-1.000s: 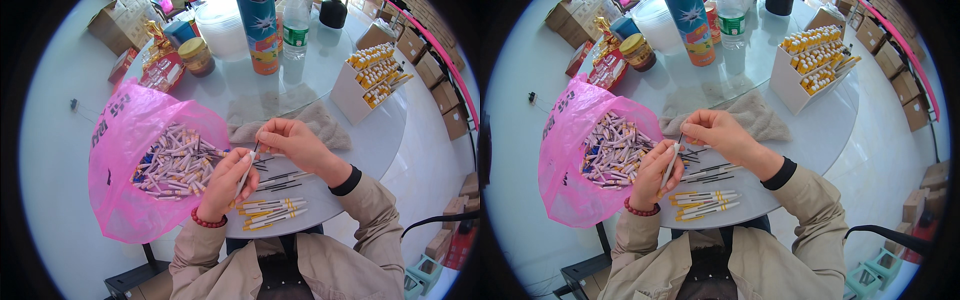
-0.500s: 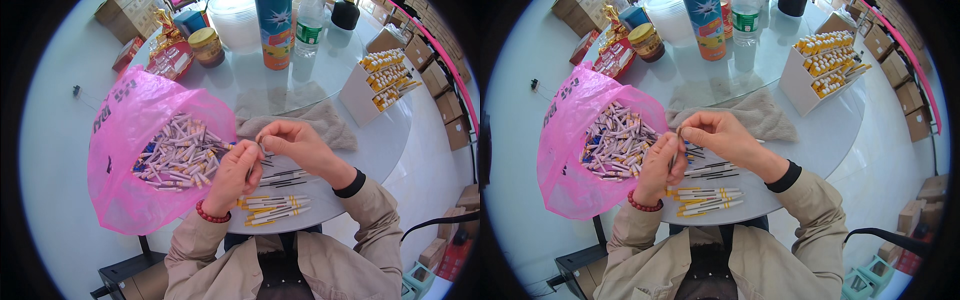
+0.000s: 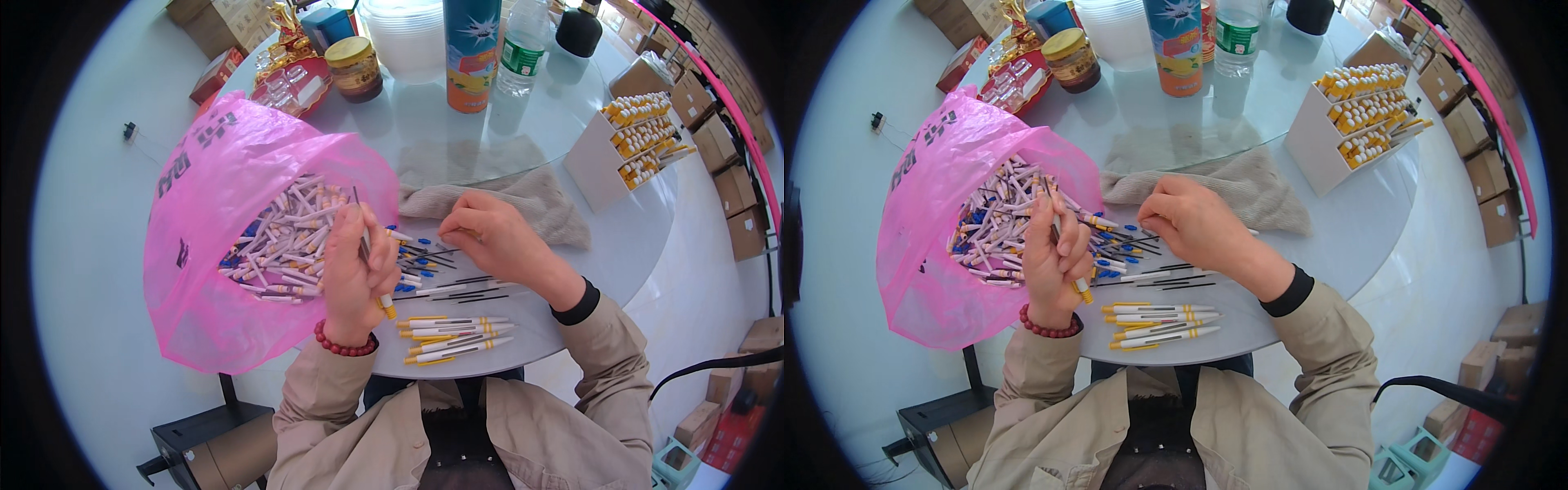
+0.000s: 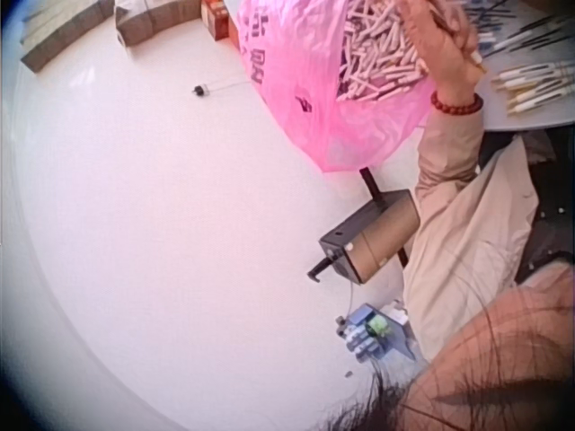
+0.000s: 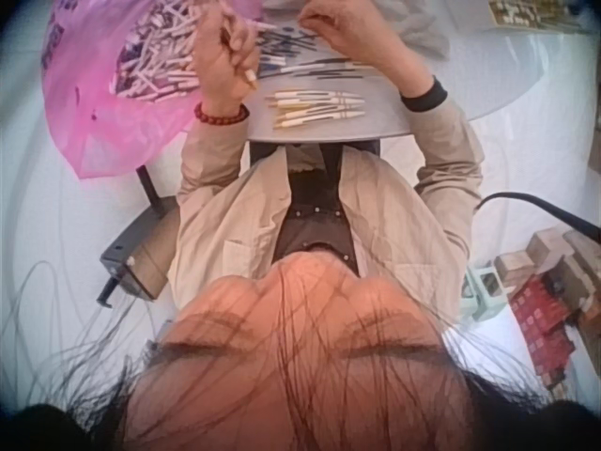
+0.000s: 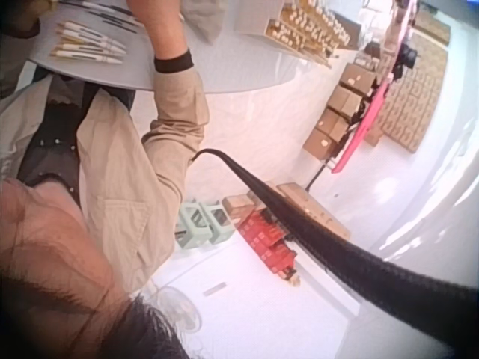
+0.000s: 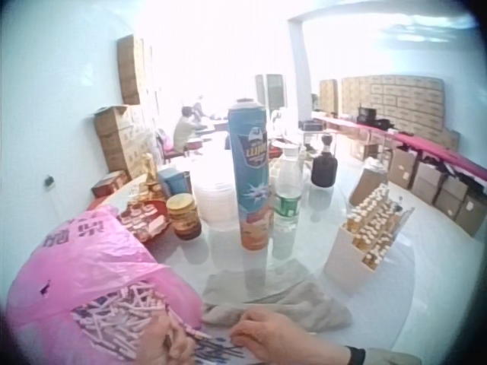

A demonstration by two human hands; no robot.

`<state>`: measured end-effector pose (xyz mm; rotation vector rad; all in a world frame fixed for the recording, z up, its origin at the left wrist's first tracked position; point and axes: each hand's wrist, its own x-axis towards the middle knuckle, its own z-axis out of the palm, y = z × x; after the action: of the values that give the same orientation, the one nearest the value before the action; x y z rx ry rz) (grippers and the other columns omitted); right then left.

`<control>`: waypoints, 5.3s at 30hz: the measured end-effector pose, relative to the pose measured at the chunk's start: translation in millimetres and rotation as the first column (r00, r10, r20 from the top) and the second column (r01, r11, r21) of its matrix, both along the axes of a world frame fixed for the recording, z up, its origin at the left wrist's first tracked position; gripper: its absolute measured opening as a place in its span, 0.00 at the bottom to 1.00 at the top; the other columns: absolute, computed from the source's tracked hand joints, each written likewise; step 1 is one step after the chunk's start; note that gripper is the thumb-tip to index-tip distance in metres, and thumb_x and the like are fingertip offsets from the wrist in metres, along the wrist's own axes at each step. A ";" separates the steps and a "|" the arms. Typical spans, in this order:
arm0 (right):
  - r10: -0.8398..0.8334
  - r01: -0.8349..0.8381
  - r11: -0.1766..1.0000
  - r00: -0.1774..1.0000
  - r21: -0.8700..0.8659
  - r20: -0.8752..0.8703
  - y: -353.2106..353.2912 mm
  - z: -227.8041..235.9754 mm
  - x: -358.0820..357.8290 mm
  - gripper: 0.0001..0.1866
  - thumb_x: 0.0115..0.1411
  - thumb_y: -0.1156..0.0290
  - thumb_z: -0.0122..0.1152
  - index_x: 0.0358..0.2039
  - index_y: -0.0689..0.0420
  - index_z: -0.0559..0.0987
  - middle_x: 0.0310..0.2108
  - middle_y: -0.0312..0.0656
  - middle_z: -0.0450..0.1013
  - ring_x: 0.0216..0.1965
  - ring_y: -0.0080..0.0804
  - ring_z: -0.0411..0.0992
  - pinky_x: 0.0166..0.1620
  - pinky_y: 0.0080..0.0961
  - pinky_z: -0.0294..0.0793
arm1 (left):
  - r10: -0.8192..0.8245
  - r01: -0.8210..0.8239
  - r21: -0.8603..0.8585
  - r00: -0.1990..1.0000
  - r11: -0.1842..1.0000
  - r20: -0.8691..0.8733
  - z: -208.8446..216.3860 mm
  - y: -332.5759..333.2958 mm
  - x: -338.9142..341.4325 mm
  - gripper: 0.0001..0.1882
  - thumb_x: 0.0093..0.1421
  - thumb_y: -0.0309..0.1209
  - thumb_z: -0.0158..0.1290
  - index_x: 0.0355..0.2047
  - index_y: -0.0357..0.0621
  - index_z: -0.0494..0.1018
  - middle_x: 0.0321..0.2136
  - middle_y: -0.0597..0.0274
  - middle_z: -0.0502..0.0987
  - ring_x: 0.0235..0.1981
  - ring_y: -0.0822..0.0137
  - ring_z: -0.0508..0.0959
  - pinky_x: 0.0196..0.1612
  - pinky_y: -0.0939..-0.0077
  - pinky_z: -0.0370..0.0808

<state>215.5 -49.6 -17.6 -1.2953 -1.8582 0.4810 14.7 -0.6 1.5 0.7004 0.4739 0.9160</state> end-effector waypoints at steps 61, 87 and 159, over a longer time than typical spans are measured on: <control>0.087 -0.140 0.979 0.942 -0.146 -0.325 4.2 36.7 17.6 0.06 0.60 0.80 0.54 0.37 0.62 0.77 0.34 0.33 0.73 0.35 0.17 0.69 0.40 0.15 0.69 | -0.449 0.450 -0.062 0.850 0.891 -0.277 -3.5 -9.7 9.7 0.12 0.69 0.36 0.38 0.33 0.44 0.66 0.14 0.68 0.63 0.09 0.82 0.54 0.11 0.86 0.49; 0.059 -0.306 0.891 0.809 -0.334 -0.585 4.0 36.5 3.2 0.25 0.56 0.79 0.61 0.53 0.63 0.65 0.35 0.36 0.74 0.39 0.19 0.71 0.44 0.17 0.71 | -0.408 0.396 -0.101 0.880 0.913 -0.244 -1.1 -11.7 13.2 0.09 0.70 0.38 0.38 0.40 0.50 0.64 0.12 0.69 0.62 0.07 0.81 0.53 0.10 0.86 0.48; -0.010 -0.396 0.808 0.732 -0.436 -0.682 -8.7 45.7 37.5 0.07 0.59 0.74 0.59 0.38 0.61 0.76 0.33 0.31 0.73 0.34 0.11 0.69 0.37 0.10 0.68 | -0.558 0.549 -0.105 0.799 0.829 -0.226 -1.8 -17.6 16.2 0.12 0.70 0.38 0.34 0.39 0.45 0.63 0.12 0.66 0.63 0.07 0.80 0.53 0.10 0.85 0.50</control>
<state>253.1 -58.4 28.1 -1.0483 -1.2658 1.4993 30.9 -18.2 -0.3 0.8674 0.4660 0.2612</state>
